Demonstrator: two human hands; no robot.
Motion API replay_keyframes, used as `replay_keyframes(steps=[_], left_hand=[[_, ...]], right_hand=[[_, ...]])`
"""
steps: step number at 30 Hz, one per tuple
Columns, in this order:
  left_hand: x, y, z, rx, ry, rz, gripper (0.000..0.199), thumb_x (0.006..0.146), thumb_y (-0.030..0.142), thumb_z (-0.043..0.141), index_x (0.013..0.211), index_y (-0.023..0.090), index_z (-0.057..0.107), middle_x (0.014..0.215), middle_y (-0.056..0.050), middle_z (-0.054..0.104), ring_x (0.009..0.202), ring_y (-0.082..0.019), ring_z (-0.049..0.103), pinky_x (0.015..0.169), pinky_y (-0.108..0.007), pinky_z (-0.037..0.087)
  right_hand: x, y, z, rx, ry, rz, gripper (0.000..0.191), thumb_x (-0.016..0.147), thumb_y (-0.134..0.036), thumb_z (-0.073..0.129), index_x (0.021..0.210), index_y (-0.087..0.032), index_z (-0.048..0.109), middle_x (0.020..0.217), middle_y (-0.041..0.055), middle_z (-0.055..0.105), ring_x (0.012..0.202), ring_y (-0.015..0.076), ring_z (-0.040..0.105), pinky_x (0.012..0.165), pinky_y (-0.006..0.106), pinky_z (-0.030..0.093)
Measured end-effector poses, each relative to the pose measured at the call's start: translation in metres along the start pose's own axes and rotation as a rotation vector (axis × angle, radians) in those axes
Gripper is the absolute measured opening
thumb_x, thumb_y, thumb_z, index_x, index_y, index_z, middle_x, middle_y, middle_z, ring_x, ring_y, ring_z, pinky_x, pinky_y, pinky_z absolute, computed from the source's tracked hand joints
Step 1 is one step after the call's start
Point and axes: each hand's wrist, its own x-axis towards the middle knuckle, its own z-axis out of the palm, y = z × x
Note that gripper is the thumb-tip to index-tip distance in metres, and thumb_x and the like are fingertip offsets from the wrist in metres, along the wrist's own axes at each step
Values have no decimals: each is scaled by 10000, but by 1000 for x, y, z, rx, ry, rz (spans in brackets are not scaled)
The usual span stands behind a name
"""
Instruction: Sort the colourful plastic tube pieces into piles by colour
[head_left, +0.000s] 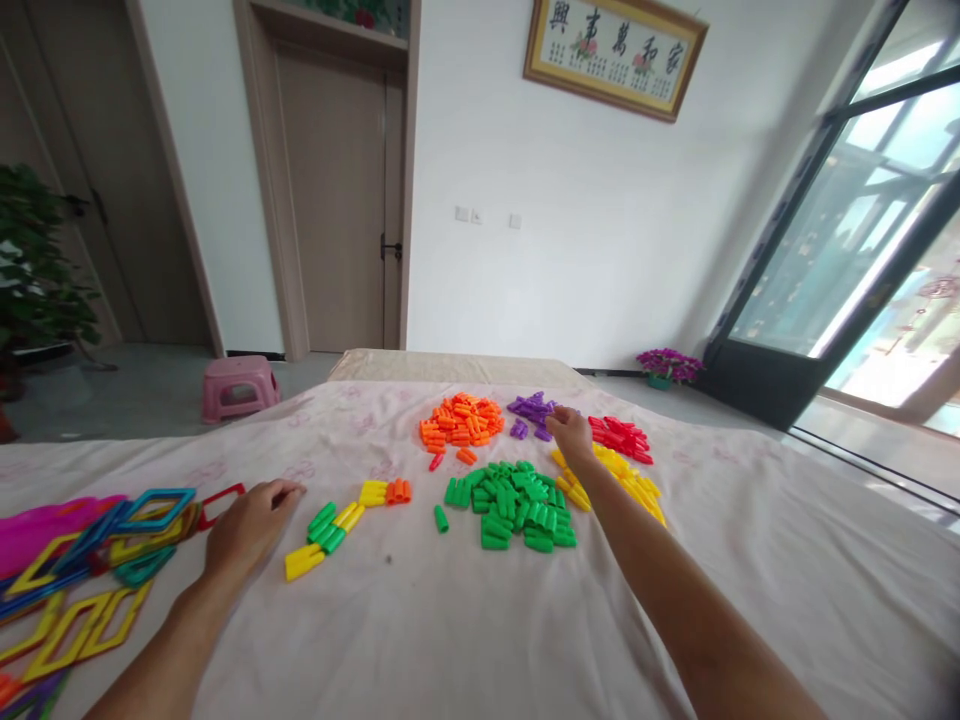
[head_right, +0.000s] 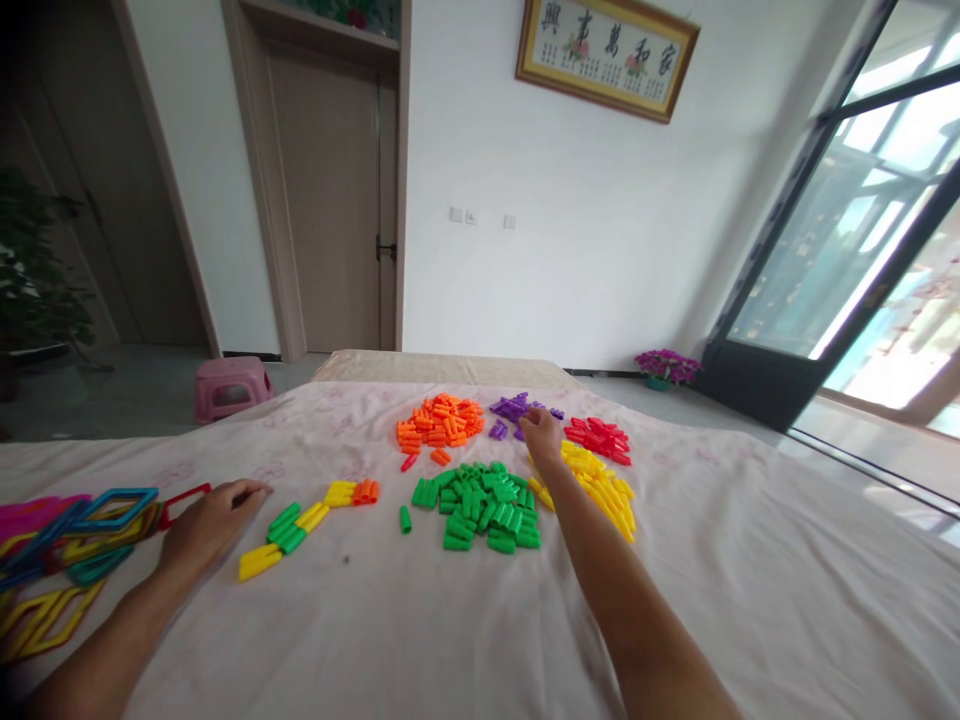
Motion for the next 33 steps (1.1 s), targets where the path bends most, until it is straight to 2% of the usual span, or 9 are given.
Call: replay_keyframes(steps=[2, 5, 9, 12, 16, 19, 21, 29, 33], left_hand=[[-1, 1, -1, 3, -3, 3, 415, 892, 523, 455, 1016, 278, 766, 1122, -38, 765, 956, -256, 686, 694, -299, 461], [-3, 3, -2, 21, -4, 0, 425, 906, 515, 444, 1030, 263, 763, 1122, -42, 761, 975, -240, 681, 691, -276, 449], [-4, 6, -3, 37, -8, -9, 415, 916, 506, 438, 1034, 268, 757, 1137, -34, 753, 996, -229, 669, 695, -271, 429], [-4, 7, -3, 40, -16, -25, 406, 917, 511, 441, 1039, 281, 753, 1152, -24, 747, 1002, -230, 664, 694, -277, 419], [-4, 6, -3, 33, -3, -18, 393, 918, 505, 450, 1042, 279, 747, 1151, -22, 745, 1009, -227, 661, 700, -280, 415], [-5, 6, -2, 30, 8, -10, 384, 921, 498, 451, 1038, 284, 748, 1153, -14, 746, 1007, -224, 661, 696, -281, 410], [-5, 6, -2, 31, 11, -11, 383, 921, 496, 452, 1038, 287, 751, 1156, -14, 748, 1003, -225, 662, 689, -281, 406], [-4, 7, -2, 31, 13, -18, 385, 916, 494, 455, 1044, 284, 751, 1169, -21, 743, 1012, -230, 657, 690, -287, 408], [-4, 7, -2, 25, 11, -15, 396, 915, 507, 448, 1038, 283, 750, 1157, -25, 743, 1005, -235, 658, 692, -290, 409]], right_hand=[[3, 1, 2, -4, 10, 18, 379, 711, -254, 632, 1052, -119, 726, 942, 109, 775, 858, 234, 721, 755, 333, 562], [-21, -9, 20, 25, -131, -88, 357, 721, -223, 586, 1037, -148, 734, 986, 86, 777, 915, 230, 719, 834, 359, 563], [-91, -45, 54, 42, -393, -287, 278, 785, -186, 549, 985, -185, 741, 982, 56, 771, 904, 198, 708, 850, 340, 550], [-146, -77, 76, 7, -609, -357, 306, 823, -142, 536, 1045, -207, 736, 1031, 41, 763, 884, 171, 697, 829, 302, 540], [-190, -107, 96, -212, -731, -487, 362, 873, -149, 555, 1201, -194, 701, 1175, 86, 730, 1025, 208, 671, 928, 332, 506], [-202, -117, 109, -373, -695, -554, 410, 937, -204, 534, 1335, -197, 630, 1328, 111, 667, 1223, 262, 576, 1044, 403, 436], [-203, -118, 115, -440, -692, -561, 424, 956, -240, 534, 1374, -211, 597, 1379, 109, 637, 1266, 280, 536, 1059, 434, 411], [-205, -111, 117, -452, -711, -575, 310, 904, -314, 659, 1204, -243, 691, 1120, 79, 717, 1094, 257, 598, 946, 374, 442], [-199, -103, 114, -280, -653, -526, 407, 879, -264, 671, 1284, -226, 651, 1189, 88, 676, 1028, 226, 645, 903, 339, 492]])
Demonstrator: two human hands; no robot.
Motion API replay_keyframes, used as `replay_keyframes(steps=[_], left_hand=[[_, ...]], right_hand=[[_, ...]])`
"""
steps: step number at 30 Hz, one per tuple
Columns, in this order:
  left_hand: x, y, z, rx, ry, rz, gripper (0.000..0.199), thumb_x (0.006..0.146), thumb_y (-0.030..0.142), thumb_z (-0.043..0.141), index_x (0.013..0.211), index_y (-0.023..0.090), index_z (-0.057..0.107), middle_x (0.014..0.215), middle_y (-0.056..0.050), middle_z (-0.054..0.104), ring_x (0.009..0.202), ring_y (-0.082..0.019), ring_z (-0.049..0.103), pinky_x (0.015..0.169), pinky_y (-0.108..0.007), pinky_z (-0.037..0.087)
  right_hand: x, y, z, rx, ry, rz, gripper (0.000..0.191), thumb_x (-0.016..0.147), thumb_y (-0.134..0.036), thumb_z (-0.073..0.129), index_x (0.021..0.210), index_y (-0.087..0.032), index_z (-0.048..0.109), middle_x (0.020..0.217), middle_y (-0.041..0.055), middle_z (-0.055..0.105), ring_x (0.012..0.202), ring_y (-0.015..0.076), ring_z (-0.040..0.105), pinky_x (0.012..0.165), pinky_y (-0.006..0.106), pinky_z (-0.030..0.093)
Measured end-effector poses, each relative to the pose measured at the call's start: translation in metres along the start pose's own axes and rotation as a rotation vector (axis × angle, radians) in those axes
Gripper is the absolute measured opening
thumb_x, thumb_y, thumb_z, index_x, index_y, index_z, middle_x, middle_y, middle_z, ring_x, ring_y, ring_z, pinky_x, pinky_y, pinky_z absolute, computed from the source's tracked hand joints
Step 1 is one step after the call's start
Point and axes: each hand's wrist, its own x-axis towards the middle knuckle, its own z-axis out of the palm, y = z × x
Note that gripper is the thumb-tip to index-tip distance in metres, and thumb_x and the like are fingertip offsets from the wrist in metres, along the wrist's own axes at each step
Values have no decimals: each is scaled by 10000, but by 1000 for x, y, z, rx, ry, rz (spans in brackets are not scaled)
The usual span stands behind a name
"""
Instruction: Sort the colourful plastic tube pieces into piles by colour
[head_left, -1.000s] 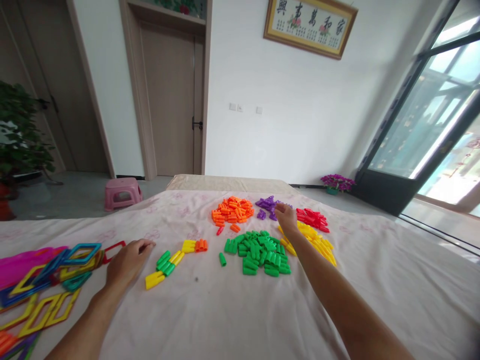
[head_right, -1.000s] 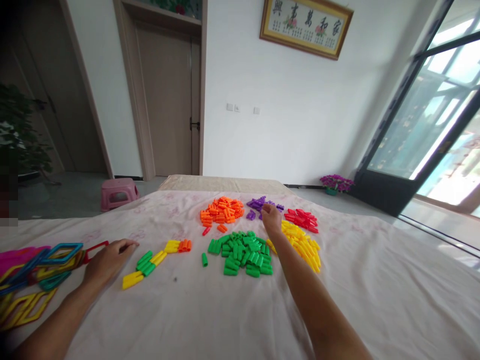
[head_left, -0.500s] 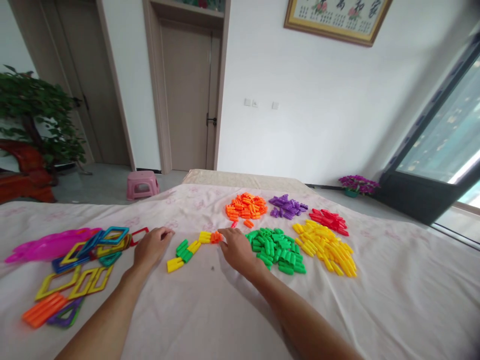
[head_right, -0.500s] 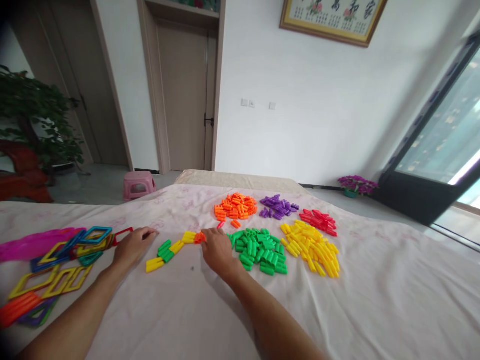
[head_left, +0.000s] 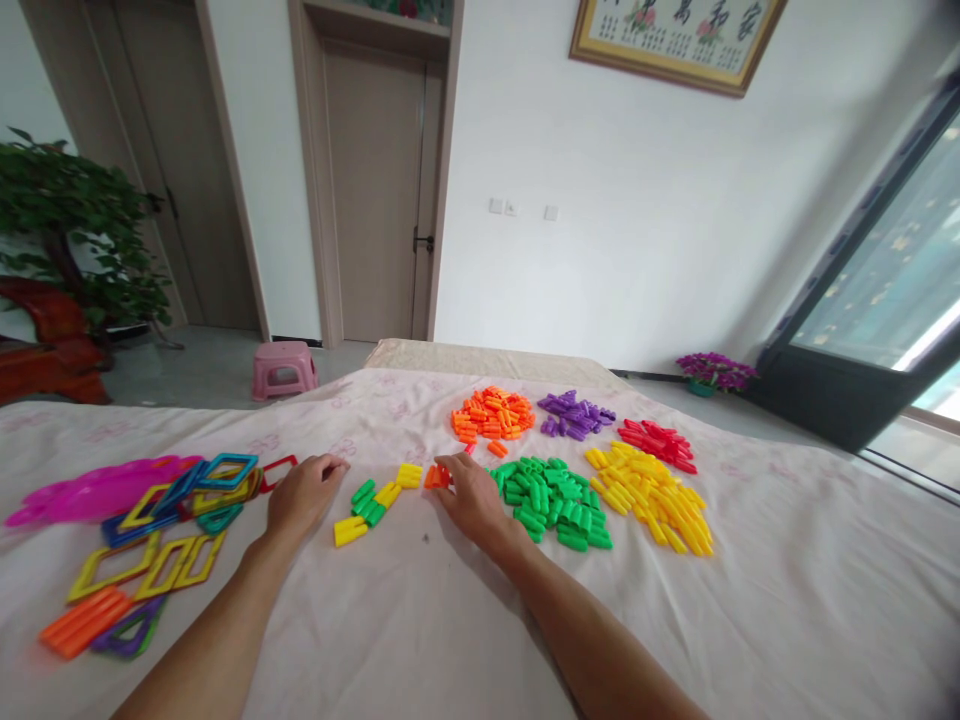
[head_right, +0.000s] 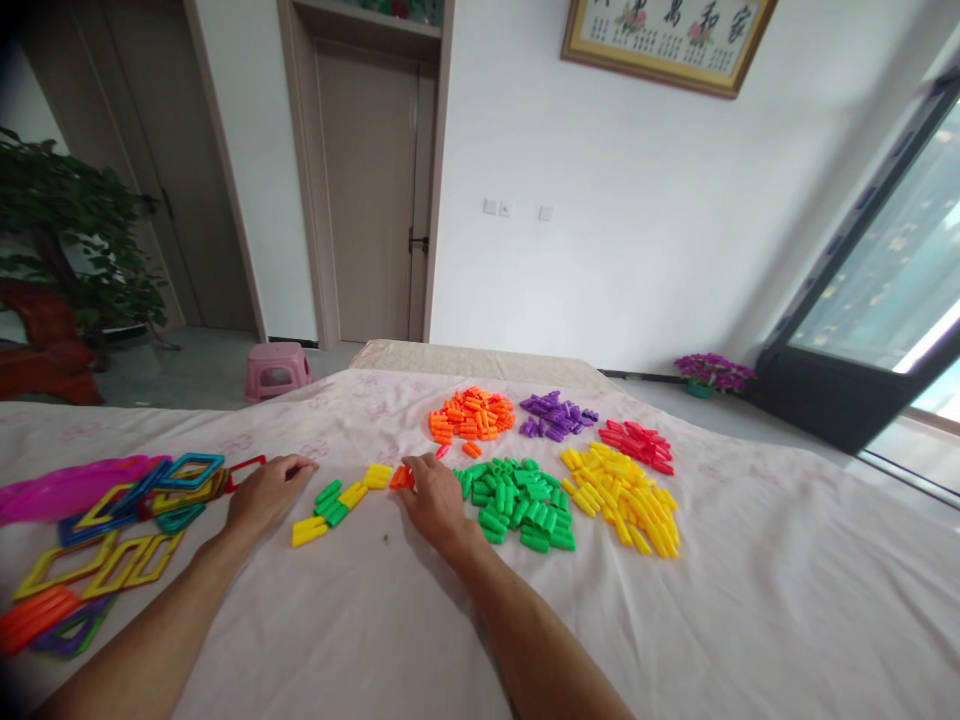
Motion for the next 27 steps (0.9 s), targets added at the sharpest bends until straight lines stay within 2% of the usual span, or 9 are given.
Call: replay_keyframes(steps=[3, 7, 10, 12, 15, 18, 22, 27], left_hand=[[0, 0, 0, -7, -10, -1, 396, 912, 516, 450, 1017, 284, 753, 1133, -28, 749, 981, -239, 660, 685, -293, 408], [0, 2, -2, -3, -16, -3, 389, 915, 512, 444, 1014, 293, 750, 1136, -22, 746, 995, -243, 658, 694, -299, 408], [-1, 3, -3, -1, -20, -7, 392, 919, 510, 437, 1015, 290, 746, 1138, -24, 743, 998, -243, 658, 695, -301, 407], [-1, 3, -3, -2, -22, -4, 398, 924, 507, 428, 1012, 284, 745, 1135, -27, 745, 989, -241, 661, 694, -303, 409], [-1, 2, -2, 0, -20, 0, 405, 924, 509, 427, 1022, 279, 746, 1139, -33, 745, 979, -239, 662, 686, -302, 409], [-1, 1, -2, 3, -11, -1, 404, 923, 507, 434, 1039, 280, 748, 1156, -34, 741, 993, -237, 659, 680, -297, 408], [-2, 2, -3, 2, -3, 13, 382, 929, 470, 442, 1038, 273, 750, 1166, -34, 741, 1032, -234, 653, 685, -286, 409], [-2, 2, -1, 13, 23, 24, 365, 933, 461, 464, 1041, 266, 753, 1145, -37, 754, 1002, -231, 664, 681, -285, 403]], right_hand=[[15, 18, -10, 117, 133, 56, 445, 834, -203, 685, 1277, -206, 651, 1190, 98, 651, 968, 207, 666, 887, 336, 526], [52, 47, -39, 208, 306, 208, 505, 805, -163, 677, 1307, -176, 623, 1269, 132, 627, 978, 210, 684, 926, 371, 541], [66, 60, -55, 203, 354, 302, 576, 813, -133, 630, 1385, -159, 565, 1370, 164, 583, 979, 208, 699, 925, 376, 548], [63, 60, -53, 182, 362, 287, 530, 831, -128, 587, 1358, -177, 591, 1372, 147, 587, 957, 194, 706, 917, 364, 552], [43, 45, -34, 189, 321, 190, 429, 859, -131, 535, 1263, -212, 655, 1267, 96, 646, 907, 166, 705, 878, 327, 562], [20, 15, -11, 192, 192, 46, 423, 868, -124, 529, 1257, -227, 659, 1200, 75, 684, 957, 178, 691, 901, 331, 556], [2, -21, 8, 136, 20, -132, 530, 840, -60, 542, 1340, -219, 615, 1342, 86, 652, 1239, 223, 592, 1088, 390, 459], [1, -32, 26, 21, -99, -188, 571, 914, -109, 523, 1479, -190, 492, 1550, 133, 472, 1425, 249, 421, 1160, 454, 371]])
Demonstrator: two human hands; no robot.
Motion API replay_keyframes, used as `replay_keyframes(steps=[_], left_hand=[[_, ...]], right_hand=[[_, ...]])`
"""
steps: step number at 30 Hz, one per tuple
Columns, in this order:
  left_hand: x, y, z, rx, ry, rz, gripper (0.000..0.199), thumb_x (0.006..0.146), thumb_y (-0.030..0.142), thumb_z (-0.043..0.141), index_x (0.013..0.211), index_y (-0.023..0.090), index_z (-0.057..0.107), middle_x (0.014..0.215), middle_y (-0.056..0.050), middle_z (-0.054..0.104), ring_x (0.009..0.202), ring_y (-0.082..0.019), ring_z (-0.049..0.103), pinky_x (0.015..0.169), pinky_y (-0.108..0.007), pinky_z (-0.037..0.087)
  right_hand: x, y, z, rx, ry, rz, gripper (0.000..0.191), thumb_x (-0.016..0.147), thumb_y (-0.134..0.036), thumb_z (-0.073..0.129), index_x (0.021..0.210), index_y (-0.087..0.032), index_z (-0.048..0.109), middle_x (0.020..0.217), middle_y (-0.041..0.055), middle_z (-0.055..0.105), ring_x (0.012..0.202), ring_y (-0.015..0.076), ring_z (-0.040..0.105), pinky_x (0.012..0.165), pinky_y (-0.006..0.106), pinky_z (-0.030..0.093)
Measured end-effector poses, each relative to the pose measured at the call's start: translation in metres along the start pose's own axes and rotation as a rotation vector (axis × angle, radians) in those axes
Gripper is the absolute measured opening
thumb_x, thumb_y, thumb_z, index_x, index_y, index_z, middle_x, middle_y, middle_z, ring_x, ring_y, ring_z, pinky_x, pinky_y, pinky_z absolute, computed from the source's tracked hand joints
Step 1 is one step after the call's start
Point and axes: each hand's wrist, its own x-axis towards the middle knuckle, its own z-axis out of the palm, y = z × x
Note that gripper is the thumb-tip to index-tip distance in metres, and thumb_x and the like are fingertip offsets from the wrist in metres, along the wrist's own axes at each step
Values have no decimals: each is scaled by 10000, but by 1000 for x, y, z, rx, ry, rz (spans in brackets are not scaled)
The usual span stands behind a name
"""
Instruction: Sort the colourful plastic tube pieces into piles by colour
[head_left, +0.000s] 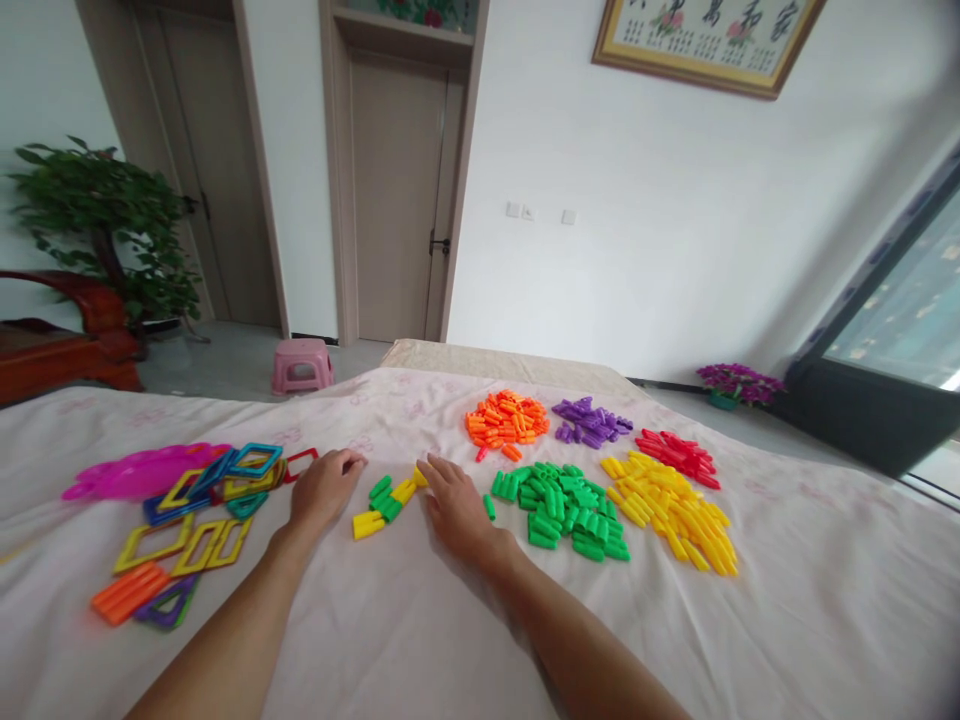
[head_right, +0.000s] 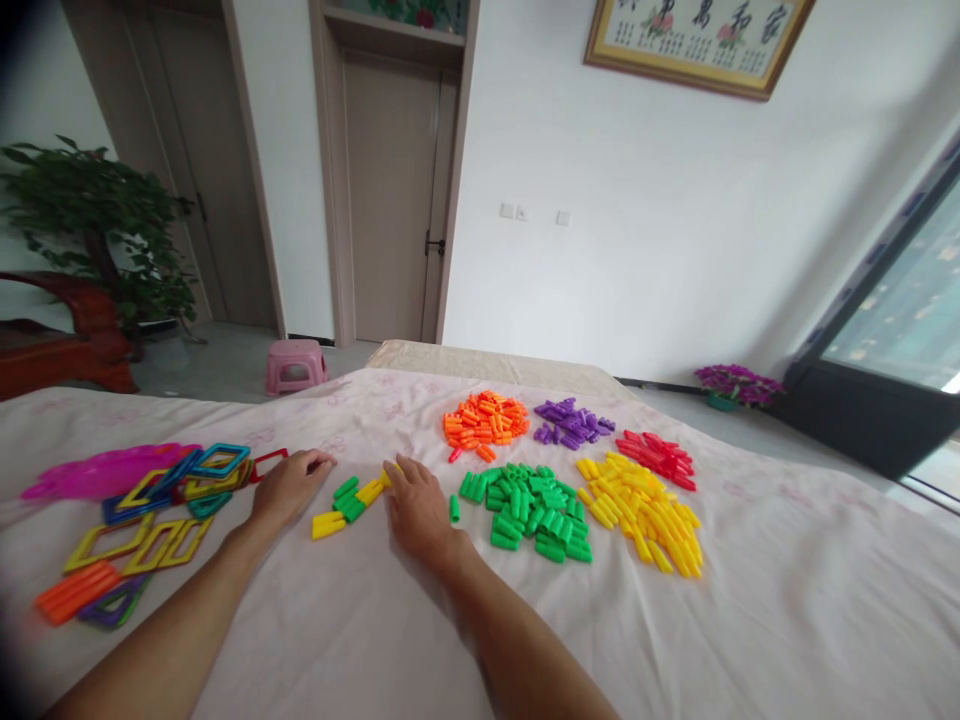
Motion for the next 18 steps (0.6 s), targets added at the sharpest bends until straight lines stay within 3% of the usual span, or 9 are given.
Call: replay_keyframes(steps=[4, 8, 11, 15, 18], left_hand=[[0, -1, 1, -10, 9, -3, 349, 933, 453, 468, 1027, 278, 755, 1134, -20, 757, 996, -221, 665, 677, -283, 398], [-1, 0, 0, -26, 21, 6, 344, 929, 452, 471, 999, 271, 755, 1119, -21, 758, 984, -219, 660, 681, -287, 393], [-2, 1, -1, -28, 19, 3, 351, 928, 452, 465, 998, 267, 754, 1122, -26, 758, 982, -218, 658, 683, -286, 393], [-2, 1, -2, -24, -1, -2, 371, 925, 479, 452, 1019, 281, 752, 1142, -20, 752, 987, -226, 662, 685, -292, 406], [-1, -2, 0, -18, -23, -9, 399, 920, 504, 443, 1045, 283, 751, 1163, -31, 747, 995, -243, 665, 695, -299, 425]], right_hand=[[1, 1, 3, -30, -43, -13, 455, 972, -200, 507, 1424, -192, 553, 1493, 131, 529, 1359, 244, 485, 1132, 413, 381], [0, -1, -4, -53, 9, 59, 280, 906, -198, 594, 1168, -214, 691, 1201, 78, 683, 1108, 216, 606, 996, 341, 451], [0, -1, -6, -73, 46, 82, 347, 886, -232, 633, 1231, -202, 656, 1231, 89, 672, 1140, 235, 582, 997, 353, 441], [-2, 1, -2, -46, 0, 58, 378, 907, -273, 625, 1280, -214, 636, 1197, 83, 690, 1113, 233, 597, 995, 354, 445], [-6, 3, 1, 21, 39, 54, 440, 863, -228, 653, 1303, -239, 627, 1208, 64, 673, 1100, 213, 611, 979, 320, 462]])
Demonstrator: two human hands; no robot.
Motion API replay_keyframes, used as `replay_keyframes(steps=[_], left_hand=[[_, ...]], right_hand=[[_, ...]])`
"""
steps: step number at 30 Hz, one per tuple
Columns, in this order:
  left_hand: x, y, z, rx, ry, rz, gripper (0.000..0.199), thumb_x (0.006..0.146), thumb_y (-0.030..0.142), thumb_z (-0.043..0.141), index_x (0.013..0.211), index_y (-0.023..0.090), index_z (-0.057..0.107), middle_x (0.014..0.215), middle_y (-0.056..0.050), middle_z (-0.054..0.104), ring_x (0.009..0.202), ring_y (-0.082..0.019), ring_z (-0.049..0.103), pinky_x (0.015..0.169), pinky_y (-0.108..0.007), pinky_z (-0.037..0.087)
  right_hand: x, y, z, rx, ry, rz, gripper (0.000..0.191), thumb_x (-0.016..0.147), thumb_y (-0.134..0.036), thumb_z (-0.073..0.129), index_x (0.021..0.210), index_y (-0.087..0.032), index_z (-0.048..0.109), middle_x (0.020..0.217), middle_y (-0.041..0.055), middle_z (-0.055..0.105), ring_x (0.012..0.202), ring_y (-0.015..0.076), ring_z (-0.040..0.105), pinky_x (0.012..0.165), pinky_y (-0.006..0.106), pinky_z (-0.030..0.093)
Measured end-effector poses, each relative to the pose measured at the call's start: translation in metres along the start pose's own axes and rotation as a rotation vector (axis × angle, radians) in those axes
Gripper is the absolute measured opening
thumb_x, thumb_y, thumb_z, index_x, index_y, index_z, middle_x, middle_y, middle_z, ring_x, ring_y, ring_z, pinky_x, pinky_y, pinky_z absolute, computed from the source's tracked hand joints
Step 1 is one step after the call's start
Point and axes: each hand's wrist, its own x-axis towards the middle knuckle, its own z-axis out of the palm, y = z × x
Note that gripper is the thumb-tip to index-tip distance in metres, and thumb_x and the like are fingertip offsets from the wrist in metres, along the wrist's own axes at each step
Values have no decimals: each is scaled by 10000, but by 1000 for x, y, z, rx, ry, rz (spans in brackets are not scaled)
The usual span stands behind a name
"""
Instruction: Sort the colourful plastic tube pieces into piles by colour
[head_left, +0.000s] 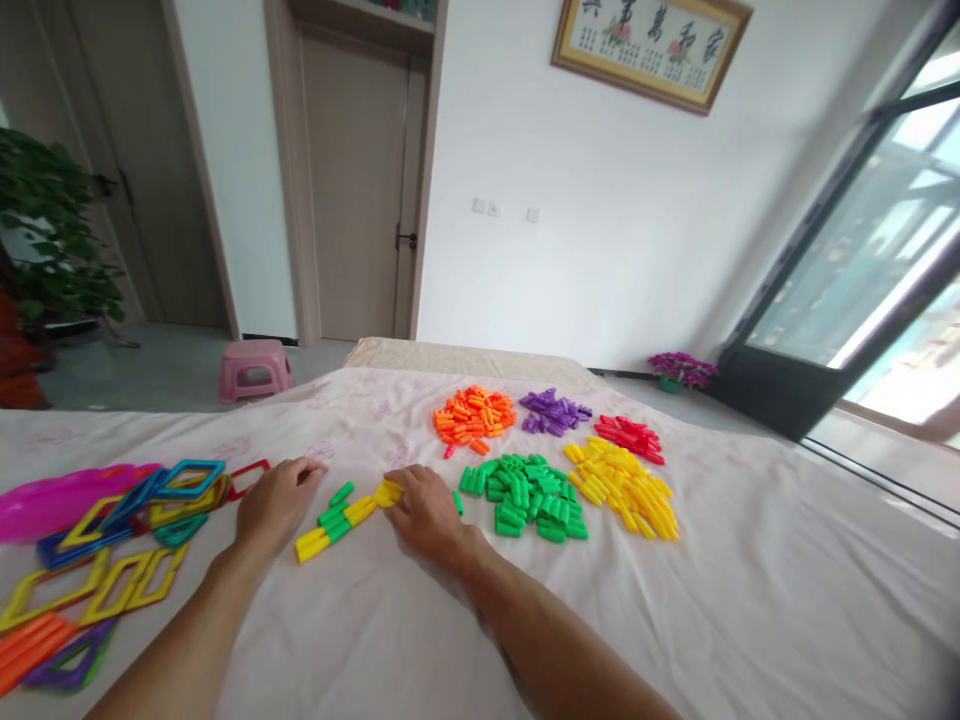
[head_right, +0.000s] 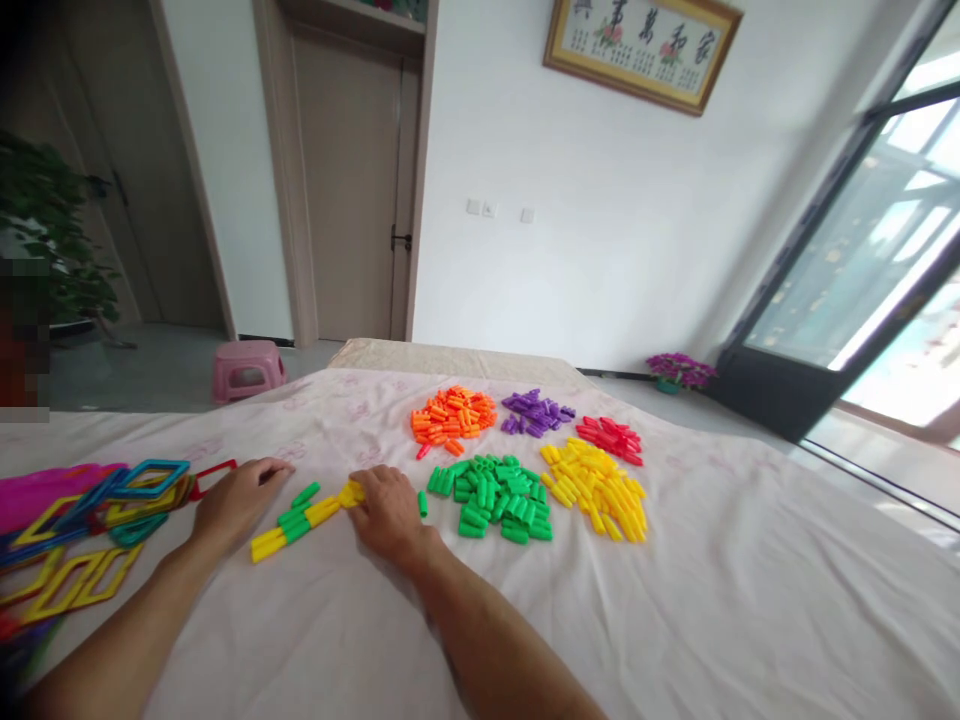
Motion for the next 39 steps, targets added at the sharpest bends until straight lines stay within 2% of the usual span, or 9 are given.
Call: replay_keyframes(steps=[5, 9, 16, 20, 24, 27, 30, 35, 39], left_hand=[[4, -5, 2, -4, -19, 1, 408, 899, 531, 457, 1038, 294, 759, 1150, -38, 753, 954, -269, 672, 694, -323, 449], [4, -4, 1, 4, -25, -3, 428, 903, 541, 442, 1043, 285, 755, 1140, -48, 753, 948, -277, 675, 699, -336, 457], [4, -4, 1, -7, -37, -2, 415, 917, 514, 423, 1028, 284, 750, 1151, -36, 749, 1001, -264, 673, 719, -324, 453], [4, -6, 2, -10, -26, 3, 427, 915, 522, 428, 1046, 276, 752, 1146, -52, 754, 992, -270, 677, 714, -320, 456], [4, -6, 3, -7, -23, -4, 439, 909, 538, 432, 1040, 268, 751, 1140, -62, 757, 986, -272, 677, 692, -315, 449], [5, -5, 4, -7, -19, -9, 430, 908, 540, 430, 1028, 277, 748, 1139, -50, 757, 985, -263, 675, 687, -308, 439], [4, -4, 3, -8, -13, -8, 411, 909, 526, 435, 1025, 282, 746, 1142, -35, 755, 1000, -252, 670, 697, -300, 433], [1, 1, -2, 0, -9, -19, 397, 920, 494, 436, 1032, 278, 750, 1152, -30, 754, 988, -237, 671, 693, -292, 422], [-1, 4, -5, -6, -11, -27, 372, 917, 465, 454, 1025, 277, 756, 1147, -28, 757, 975, -229, 669, 693, -283, 420]], right_hand=[[-3, 3, -9, 148, 29, 30, 426, 857, -106, 582, 1237, -270, 681, 1131, 20, 689, 1005, 157, 644, 892, 243, 493], [-2, 24, -46, 194, 184, 107, 355, 884, -165, 598, 1214, -241, 704, 1055, 35, 722, 929, 170, 652, 883, 279, 504], [-50, 131, -137, 32, 546, 373, 374, 875, -306, 525, 1166, -183, 726, 1114, 95, 733, 1020, 237, 659, 943, 382, 500], [-100, 193, -183, -133, 611, 560, 430, 871, -332, 483, 1199, -182, 718, 1106, 109, 735, 1004, 254, 666, 930, 403, 507], [-131, 218, -208, -385, 621, 798, 468, 863, -324, 505, 1274, -199, 691, 1264, 162, 657, 1109, 308, 631, 947, 465, 490], [-125, 205, -200, -407, 610, 756, 444, 868, -299, 501, 1253, -204, 700, 1292, 157, 630, 1133, 303, 619, 955, 460, 491], [-96, 163, -171, -224, 538, 512, 383, 883, -265, 488, 1173, -182, 724, 1215, 135, 659, 1060, 250, 648, 935, 404, 516], [-47, 64, -109, 5, 172, 75, 311, 875, -140, 532, 1096, -216, 738, 1128, 77, 714, 1089, 218, 644, 998, 372, 487], [-25, 5, -62, 76, -34, -92, 322, 891, -108, 572, 1161, -207, 717, 1160, 77, 720, 1127, 206, 631, 1011, 349, 478]])
